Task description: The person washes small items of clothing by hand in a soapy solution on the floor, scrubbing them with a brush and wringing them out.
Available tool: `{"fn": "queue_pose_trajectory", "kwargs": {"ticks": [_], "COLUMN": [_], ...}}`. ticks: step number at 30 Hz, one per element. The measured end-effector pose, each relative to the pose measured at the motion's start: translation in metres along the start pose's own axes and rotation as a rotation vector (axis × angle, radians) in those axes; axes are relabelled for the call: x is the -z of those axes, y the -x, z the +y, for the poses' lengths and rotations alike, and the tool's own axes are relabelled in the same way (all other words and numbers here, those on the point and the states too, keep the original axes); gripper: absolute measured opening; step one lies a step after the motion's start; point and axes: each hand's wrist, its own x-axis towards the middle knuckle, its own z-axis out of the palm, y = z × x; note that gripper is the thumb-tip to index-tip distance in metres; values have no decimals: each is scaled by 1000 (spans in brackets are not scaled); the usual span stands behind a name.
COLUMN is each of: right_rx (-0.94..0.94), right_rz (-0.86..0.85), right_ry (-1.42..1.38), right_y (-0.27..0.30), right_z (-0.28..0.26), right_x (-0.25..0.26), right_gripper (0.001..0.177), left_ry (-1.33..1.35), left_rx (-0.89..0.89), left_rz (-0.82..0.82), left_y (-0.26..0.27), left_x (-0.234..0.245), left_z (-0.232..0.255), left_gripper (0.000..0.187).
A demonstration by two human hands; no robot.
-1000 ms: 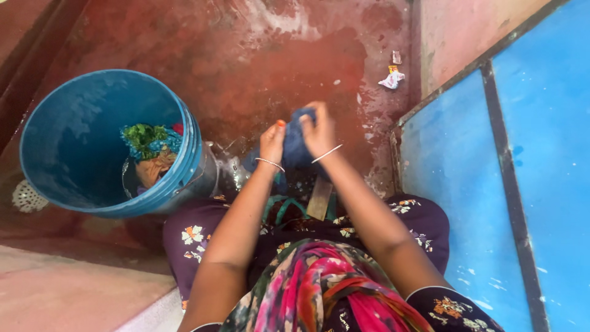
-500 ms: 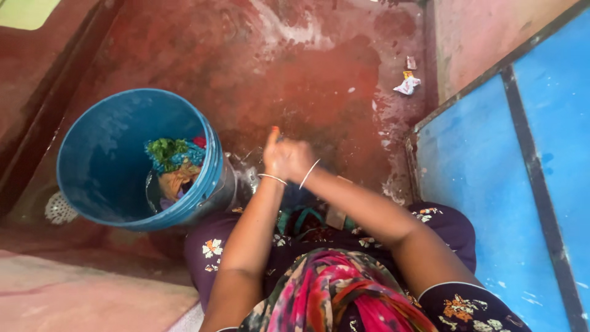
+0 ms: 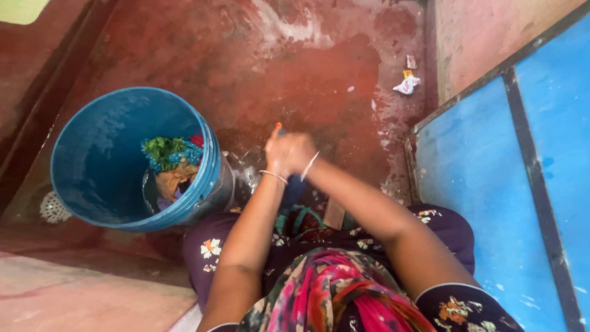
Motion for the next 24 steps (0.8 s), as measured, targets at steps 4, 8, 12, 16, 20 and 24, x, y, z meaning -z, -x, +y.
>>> {"fn": "queue_pose_trajectory", "kwargs": {"ticks": [4,8,12,16,20,24], "right_rx": [-611,-192,-9,-784,-507,-360], "right_rz": [29,-52,66,93,157,242], "right_ry": [306,152,50,157,-471,-136], "right_y": [-28,4,12,-5,21,32], "right_z": [40,-4,8,66,55,23], "right_x": [27,-4,7,29,-2,-3], "right_gripper": [42,36,29,42,52,44], "left_ry": [-129,-13,-80,-426,-689,-639], "left_rx": [58,23,51,63,-122,-297], "left_rz": [100,-119,-34,59,133,35], "left_y": [19,1,9,40,26,15], "left_x": [-32,5,-10,-63,-56,-26], "left_z": [-8,-1,0,7,5,-10], "left_gripper": [37,39,42,45,50,39]}}
